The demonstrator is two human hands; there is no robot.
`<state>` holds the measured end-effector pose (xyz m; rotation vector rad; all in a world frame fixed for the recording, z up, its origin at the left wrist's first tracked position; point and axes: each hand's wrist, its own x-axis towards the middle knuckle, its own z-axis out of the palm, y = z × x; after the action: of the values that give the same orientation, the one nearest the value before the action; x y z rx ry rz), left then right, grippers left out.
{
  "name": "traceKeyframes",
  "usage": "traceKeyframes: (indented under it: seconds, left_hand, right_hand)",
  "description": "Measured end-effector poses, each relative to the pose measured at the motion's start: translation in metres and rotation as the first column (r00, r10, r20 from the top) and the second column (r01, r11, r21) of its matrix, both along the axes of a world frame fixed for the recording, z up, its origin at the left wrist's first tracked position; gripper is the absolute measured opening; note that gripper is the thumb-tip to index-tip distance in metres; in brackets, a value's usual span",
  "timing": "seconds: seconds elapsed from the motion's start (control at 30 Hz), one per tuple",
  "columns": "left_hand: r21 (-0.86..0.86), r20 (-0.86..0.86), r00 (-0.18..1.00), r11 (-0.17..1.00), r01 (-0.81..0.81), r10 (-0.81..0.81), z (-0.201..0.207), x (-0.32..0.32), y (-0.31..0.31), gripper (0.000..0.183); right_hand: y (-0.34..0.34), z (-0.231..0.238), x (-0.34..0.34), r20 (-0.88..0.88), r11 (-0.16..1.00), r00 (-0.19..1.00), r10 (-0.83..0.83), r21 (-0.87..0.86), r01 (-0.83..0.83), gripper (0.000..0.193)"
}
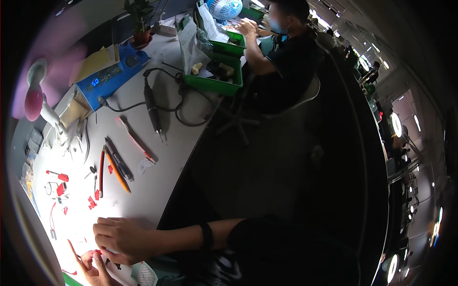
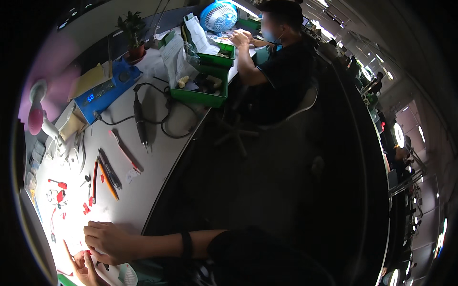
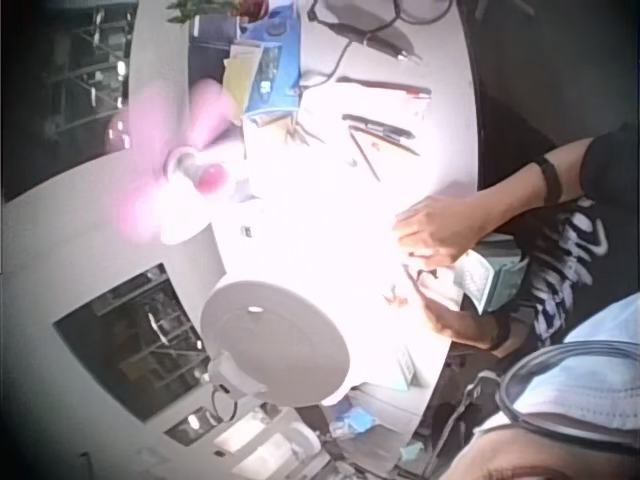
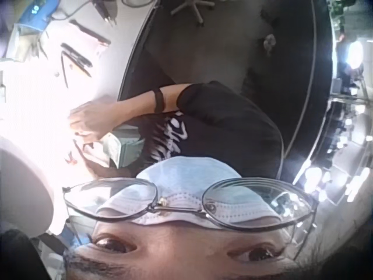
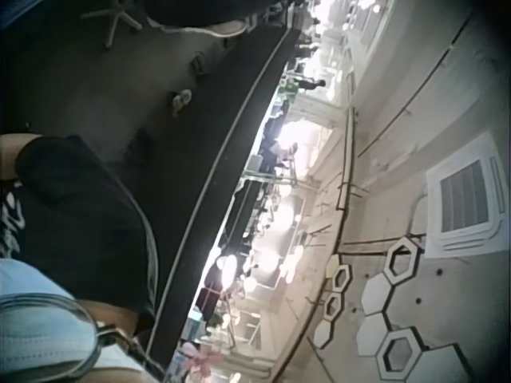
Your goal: The recorder is assembling and refining components of a dental model or prosthesis, using a rotary tool for sanding.
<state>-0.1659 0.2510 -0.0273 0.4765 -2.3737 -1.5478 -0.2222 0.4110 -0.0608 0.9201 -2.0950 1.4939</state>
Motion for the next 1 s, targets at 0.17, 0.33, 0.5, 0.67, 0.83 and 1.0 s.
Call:
traceKeyframes:
  seconds: [0.17,0.33,0.5,0.67,0.83,1.0]
  left_hand:
    - [-0.034,-0.002,1.000,0.999,-0.022,0.022,0.002,0.001,0.003,0.063]
    - [-0.040,0.006,1.000,0.999,-0.025,0.025,0.000,0.003,0.010,0.065]
    - [-0.031,0.039,0.999,0.999,-0.011,0.013,-0.004,0.006,0.013,0.068]
    - [-0.006,0.097,0.995,1.000,0.000,0.000,-0.008,0.007,0.012,0.071]
    - [0.021,0.188,0.982,1.000,0.019,-0.023,-0.010,0.006,0.008,0.075]
    - [-0.307,0.127,0.989,0.945,0.116,-0.081,-0.026,0.004,0.013,0.041]
  right_hand:
    - [0.000,0.003,0.001,-0.006,1.000,1.000,0.013,-0.006,-0.013,0.017]
    - [0.005,0.006,0.002,0.096,0.997,0.993,0.067,-0.049,-0.063,0.017]
    - [0.002,0.003,0.002,0.024,0.999,0.999,0.037,0.018,-0.037,0.017]
    - [-0.001,-0.001,0.001,0.019,0.999,1.000,0.015,0.050,-0.016,0.017]
    - [0.000,0.001,-0.002,-0.031,0.992,0.991,-0.127,-0.021,0.126,0.018]
    - [-0.002,-0.002,-0.003,0.099,0.971,0.967,-0.236,-0.017,0.238,0.020]
